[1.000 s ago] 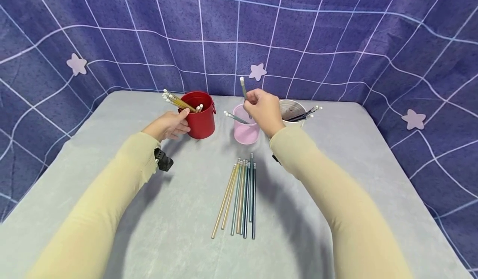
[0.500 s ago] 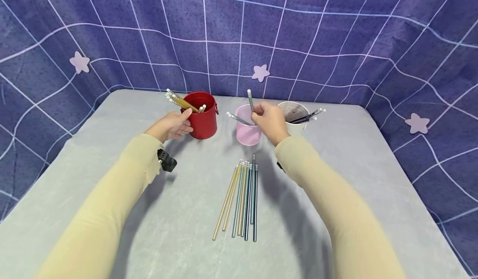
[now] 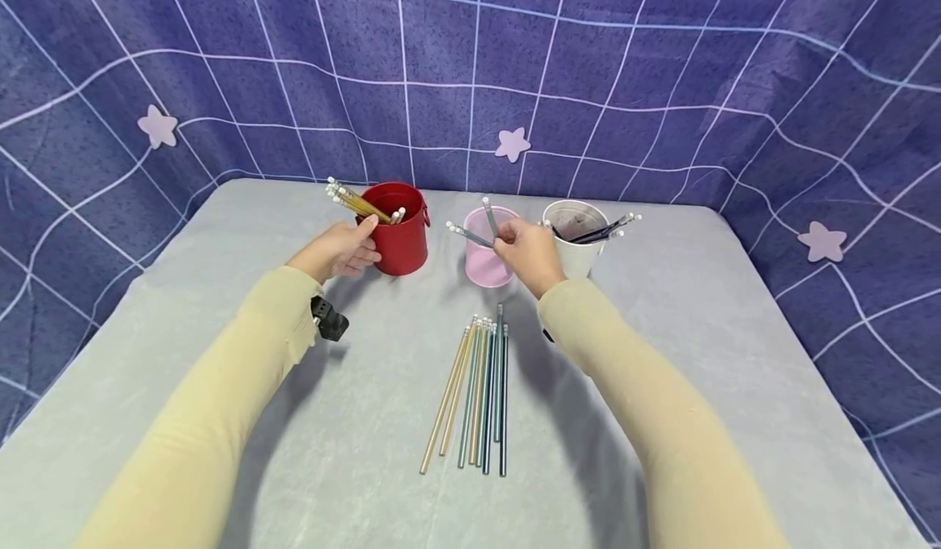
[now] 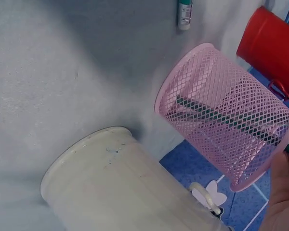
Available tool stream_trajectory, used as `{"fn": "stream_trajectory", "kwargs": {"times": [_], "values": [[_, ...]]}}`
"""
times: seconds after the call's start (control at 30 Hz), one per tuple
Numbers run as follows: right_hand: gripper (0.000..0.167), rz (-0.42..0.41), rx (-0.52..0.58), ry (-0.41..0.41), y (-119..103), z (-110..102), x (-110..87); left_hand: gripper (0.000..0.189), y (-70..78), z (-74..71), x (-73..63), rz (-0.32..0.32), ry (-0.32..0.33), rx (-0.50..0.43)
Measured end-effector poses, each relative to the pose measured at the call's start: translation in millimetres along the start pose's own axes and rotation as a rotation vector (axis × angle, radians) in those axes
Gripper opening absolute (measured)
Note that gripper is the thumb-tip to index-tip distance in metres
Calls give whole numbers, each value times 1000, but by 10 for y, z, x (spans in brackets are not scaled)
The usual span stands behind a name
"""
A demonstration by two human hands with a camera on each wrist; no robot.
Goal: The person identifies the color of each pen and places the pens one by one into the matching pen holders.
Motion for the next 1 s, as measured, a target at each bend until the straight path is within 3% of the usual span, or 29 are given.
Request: {"fn": "stream_trajectory", "kwargs": {"times": [0.37,1.0], "values": [[16,-52,-61,-30,-34,79,10,71,-20,13,27,3,12,-37],[18,-4,-78,-69,-26,146,57,70,-20,25,22,-7,39,-40]]}}
Point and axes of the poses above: each hand's wrist, its own x-axis towards the middle knuckle, its own z-axis out of the palm, y = z × x, the point moved 2 cm from there along x, towards the middle knuckle, and after that the axes turned 13 degrees about -z, right-handed, at the moved point
